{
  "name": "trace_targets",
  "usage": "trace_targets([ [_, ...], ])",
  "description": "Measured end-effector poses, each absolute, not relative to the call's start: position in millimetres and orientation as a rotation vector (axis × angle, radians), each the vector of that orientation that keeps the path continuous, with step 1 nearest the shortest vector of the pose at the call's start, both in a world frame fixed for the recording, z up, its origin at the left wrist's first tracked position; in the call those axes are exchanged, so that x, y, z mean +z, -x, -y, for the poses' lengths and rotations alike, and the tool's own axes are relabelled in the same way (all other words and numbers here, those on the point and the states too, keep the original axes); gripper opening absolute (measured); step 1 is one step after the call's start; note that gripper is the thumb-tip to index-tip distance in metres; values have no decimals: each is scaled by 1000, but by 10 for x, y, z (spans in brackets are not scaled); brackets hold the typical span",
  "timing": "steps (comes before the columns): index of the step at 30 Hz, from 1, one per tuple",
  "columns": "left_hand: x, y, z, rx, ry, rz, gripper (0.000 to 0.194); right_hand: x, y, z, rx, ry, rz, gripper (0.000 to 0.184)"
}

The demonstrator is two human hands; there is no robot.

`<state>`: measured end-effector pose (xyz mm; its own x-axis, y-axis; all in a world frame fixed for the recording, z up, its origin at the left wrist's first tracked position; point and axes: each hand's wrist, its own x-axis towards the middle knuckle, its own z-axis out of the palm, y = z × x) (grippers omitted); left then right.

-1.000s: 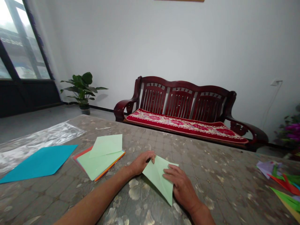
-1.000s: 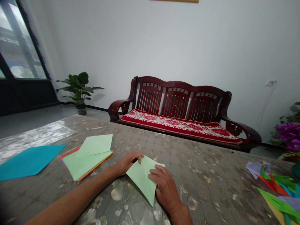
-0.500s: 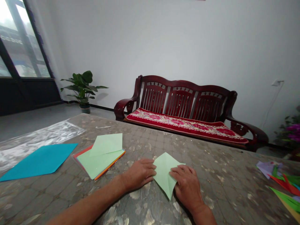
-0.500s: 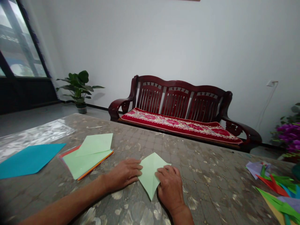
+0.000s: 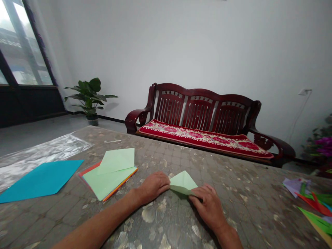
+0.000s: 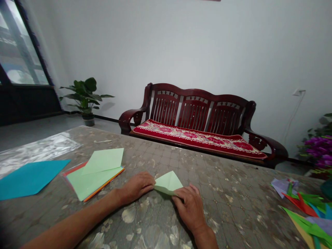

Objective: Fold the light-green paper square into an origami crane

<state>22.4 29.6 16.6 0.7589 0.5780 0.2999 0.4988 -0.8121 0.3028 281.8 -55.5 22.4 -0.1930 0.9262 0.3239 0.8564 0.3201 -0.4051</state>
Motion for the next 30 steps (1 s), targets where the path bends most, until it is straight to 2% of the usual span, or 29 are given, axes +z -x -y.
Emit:
trace_targets([
  [4,207,-245,-221,496,-2753,-1047,31,179,-2859,499,196,1736,1955,34],
  [11,190,-362,-157,434,-2564,-1414,27,102,-2907,412,191,1855,1835,24],
  [14,208,-404,-131,379,-2513,-1506,26,83,-2915,399,199,1852,1798,32],
  [16,220,-417,-106,382,-2475,-1538,24,73,-2917,393,191,1843,1799,37],
  [20,235,-426,-44,412,-2413,-1550,17,66,-2933,389,219,1811,1865,33],
  [30,242,-412,18,401,-2416,-1533,24,102,-3084,413,295,1704,2023,35],
])
